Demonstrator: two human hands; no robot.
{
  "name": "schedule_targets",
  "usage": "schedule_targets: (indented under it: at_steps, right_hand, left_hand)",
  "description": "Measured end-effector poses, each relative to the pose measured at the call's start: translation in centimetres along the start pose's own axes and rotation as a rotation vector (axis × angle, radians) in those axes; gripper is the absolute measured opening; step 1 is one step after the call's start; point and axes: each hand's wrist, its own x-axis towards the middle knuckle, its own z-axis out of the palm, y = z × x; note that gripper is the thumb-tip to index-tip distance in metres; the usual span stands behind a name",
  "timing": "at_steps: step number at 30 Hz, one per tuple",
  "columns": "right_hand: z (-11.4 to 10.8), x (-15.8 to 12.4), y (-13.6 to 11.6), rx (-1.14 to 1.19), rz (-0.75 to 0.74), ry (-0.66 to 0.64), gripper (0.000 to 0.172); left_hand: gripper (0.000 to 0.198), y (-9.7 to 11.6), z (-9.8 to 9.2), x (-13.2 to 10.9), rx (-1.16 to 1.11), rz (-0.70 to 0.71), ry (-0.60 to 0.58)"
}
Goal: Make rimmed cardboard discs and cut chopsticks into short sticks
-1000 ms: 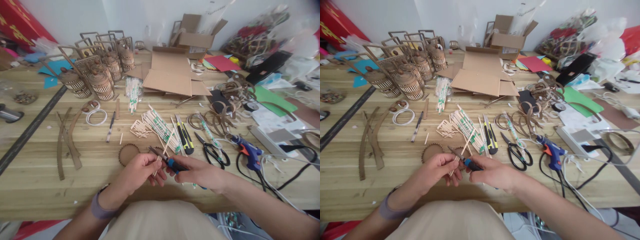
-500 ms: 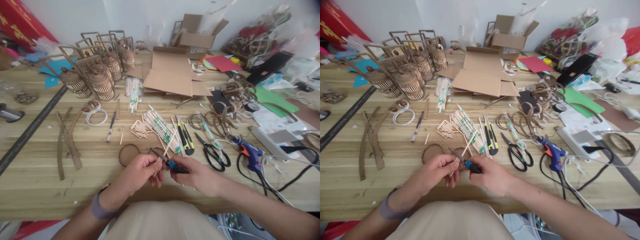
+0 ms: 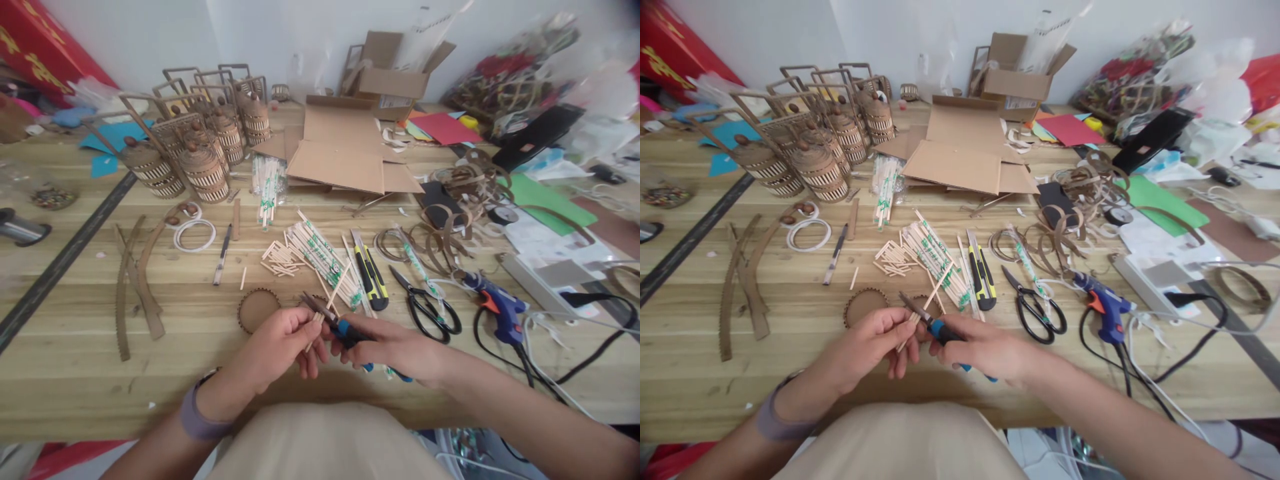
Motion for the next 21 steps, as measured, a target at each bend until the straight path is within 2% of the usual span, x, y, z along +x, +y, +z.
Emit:
schedule_targets:
  at_steps: [4, 21]
  right_hand:
    - [0.09, 0.07, -0.34, 0.115, 0.032, -0.041, 0.029]
    - [0.27, 0.32, 0.09, -0.112, 0.024, 0.063, 0.025]
  left_hand:
    - [0.054, 0.19, 0.03, -0.07, -0.015, 0.012, 0.007]
    - [0.054, -0.24, 0.03, -0.04, 0.013, -0.001, 0.030]
